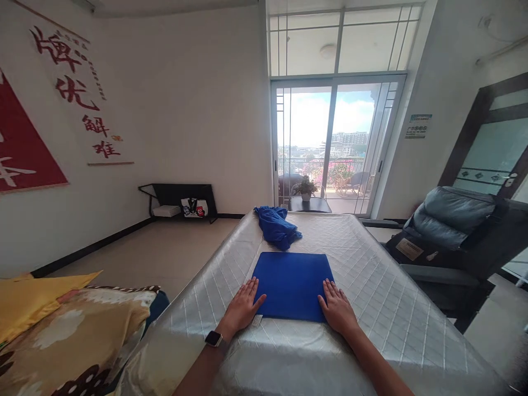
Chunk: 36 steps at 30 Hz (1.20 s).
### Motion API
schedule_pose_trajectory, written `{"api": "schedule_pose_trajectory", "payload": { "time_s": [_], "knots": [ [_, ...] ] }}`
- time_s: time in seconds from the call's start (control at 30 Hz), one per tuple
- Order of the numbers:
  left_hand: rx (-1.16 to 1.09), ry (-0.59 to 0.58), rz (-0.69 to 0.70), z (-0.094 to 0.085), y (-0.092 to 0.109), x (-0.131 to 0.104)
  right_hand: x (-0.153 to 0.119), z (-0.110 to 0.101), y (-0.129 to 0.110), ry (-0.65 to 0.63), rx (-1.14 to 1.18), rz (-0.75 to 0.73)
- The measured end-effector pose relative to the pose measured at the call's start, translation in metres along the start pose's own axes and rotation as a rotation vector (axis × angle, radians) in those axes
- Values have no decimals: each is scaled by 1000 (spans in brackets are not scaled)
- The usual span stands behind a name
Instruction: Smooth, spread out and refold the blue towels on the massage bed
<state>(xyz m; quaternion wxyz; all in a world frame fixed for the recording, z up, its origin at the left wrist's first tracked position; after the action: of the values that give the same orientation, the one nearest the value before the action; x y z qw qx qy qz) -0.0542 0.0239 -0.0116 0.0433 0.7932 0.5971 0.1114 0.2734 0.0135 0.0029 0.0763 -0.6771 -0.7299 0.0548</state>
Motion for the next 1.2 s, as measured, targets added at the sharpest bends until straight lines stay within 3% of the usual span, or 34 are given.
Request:
{"api": "schedule_pose_trajectory", "payload": {
  "time_s": [0.63, 1.2],
  "knots": [
    [7, 38, 11, -4, 2, -1, 1, 2, 2, 16, 16, -13],
    [-6, -5, -11, -13, 8, -6, 1, 3, 2, 26, 32, -18]
  ]
}}
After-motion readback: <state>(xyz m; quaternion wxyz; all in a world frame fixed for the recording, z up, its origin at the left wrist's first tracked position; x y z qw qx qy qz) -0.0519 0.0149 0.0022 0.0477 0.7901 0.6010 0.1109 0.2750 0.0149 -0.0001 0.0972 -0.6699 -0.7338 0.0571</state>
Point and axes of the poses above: each hand's wrist, its own x-axis towards the middle knuckle, its own z-axis out of the palm, y = z × x, the point moved 4 cm from there along x, towards the middle knuckle
